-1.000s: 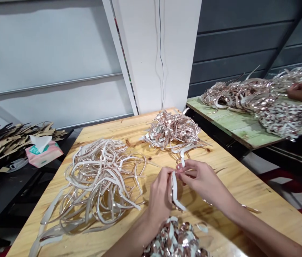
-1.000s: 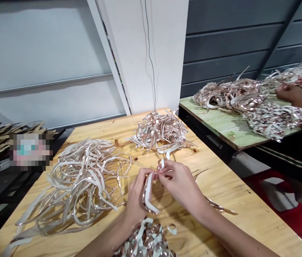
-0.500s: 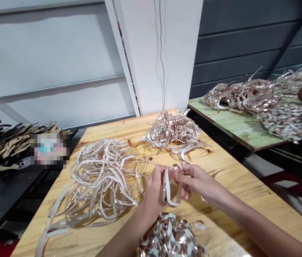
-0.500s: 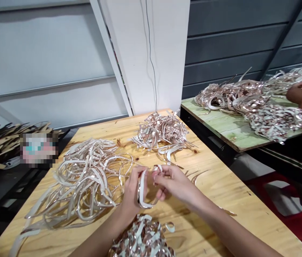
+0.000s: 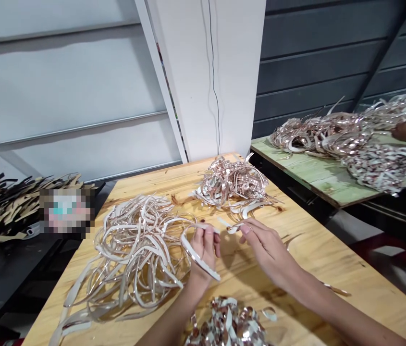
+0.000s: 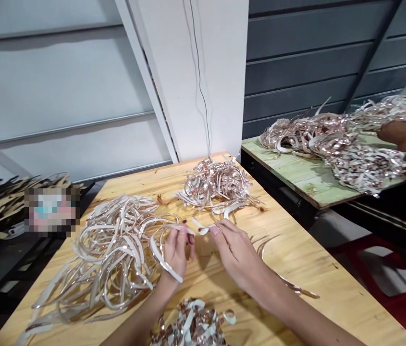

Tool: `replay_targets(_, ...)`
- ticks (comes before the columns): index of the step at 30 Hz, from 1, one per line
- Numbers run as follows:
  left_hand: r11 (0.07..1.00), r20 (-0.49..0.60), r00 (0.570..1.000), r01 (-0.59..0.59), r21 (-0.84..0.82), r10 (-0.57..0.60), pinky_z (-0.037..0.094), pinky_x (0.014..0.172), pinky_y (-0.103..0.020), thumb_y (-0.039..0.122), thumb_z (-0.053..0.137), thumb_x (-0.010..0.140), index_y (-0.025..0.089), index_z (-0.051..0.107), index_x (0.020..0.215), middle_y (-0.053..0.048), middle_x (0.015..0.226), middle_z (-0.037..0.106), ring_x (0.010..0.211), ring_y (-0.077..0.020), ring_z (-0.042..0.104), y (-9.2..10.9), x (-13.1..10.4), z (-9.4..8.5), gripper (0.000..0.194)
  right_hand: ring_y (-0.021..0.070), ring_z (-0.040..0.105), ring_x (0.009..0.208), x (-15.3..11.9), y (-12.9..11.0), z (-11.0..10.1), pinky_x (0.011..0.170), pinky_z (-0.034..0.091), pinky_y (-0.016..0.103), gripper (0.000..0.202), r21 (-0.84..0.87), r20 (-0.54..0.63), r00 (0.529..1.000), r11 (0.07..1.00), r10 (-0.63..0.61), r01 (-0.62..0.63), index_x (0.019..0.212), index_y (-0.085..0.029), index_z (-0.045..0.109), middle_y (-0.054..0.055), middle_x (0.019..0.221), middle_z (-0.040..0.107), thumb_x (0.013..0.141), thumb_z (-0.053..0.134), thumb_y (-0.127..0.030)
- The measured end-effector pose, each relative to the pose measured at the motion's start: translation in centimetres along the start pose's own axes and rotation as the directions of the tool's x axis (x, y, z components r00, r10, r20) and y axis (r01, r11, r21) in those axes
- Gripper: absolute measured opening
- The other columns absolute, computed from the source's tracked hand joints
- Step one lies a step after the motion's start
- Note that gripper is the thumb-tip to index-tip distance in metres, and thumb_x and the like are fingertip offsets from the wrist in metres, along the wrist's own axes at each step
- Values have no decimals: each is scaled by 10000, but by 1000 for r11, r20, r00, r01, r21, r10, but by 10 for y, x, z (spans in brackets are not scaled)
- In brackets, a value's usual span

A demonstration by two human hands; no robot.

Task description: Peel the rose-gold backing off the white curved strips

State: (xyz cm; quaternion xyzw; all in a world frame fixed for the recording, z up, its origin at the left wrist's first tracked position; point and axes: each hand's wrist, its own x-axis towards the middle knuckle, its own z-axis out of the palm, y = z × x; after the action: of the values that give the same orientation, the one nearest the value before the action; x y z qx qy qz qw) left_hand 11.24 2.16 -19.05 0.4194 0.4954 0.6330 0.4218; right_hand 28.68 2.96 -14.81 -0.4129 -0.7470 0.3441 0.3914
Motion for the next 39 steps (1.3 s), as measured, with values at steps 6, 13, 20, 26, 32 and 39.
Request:
replay_targets(6, 745, 159, 966, 258, -615, -204, 389, 543, -239, 299, 572, 965, 213, 401, 700, 80, 539, 381, 427, -82, 321, 46, 20, -6, 327, 258, 658, 959, -5, -8, 5, 865, 465, 362, 421, 183, 10, 1000, 983, -27, 25, 956, -230, 739, 83, 1026, 711, 1096, 385, -409)
replay_targets(13, 482, 211, 960, 274, -832, -182, 332, 535, -250, 122, 433, 975, 221, 322, 651, 103, 512, 213, 409, -79, 271, 83, 40, -24, 356, 187, 654, 754, -27, -12, 2, 725, 498, 320, 279, 572, 456, 887, 789, -79, -224, 767, -237, 667, 10, 782, 657, 974, 680, -423)
replay_targets(20, 516, 66, 991, 120, -848, -120, 323, 536, -243, 93, 349, 1000, 205, 317, 659, 81, 529, 260, 429, -81, 301, 95, 55, -42, 360, 242, 698, 908, -31, -40, 7, 1060, 455, 467, 225, 219, 559, 801, 970, -213, 106, 837, -277, 734, 25, 867, 733, 1015, 616, -347)
replay_targets(26, 568, -171, 973, -53, -821, -155, 339, 519, -271, 403, 184, 1049, 202, 412, 773, 58, 583, 342, 467, -112, 354, 110, 69, -63, 410, 330, 607, 1147, -29, -34, 9, 1087, 420, 496, 404, -74, 581, 785, 947, -212, 311, 1101, -221, 712, 124, 1198, 676, 968, 602, -586)
replay_targets(32, 626, -355, 921, -182, -758, -162, 409, 508, -262, 527, 194, 997, 206, 424, 907, 17, 683, 466, 513, -120, 447, 127, 73, -64, 405, 334, 567, 1173, -24, -24, 9, 1086, 391, 499, 675, 105, 660, 709, 965, -248, 240, 1379, -235, 587, 126, 1273, 621, 890, 600, -701)
replay_targets(39, 720, -576, 768, -565, -403, 280, 554, 852, -369, 509, 298, 1009, 244, 528, 1080, -30, 1170, 637, 1124, -242, 660, 149, 58, -59, 358, 273, 605, 1100, -6, -16, -7, 956, 461, 401, 413, 121, 223, 961, 983, -164, 140, 1227, -252, 628, 78, 1182, 656, 969, 584, -572)
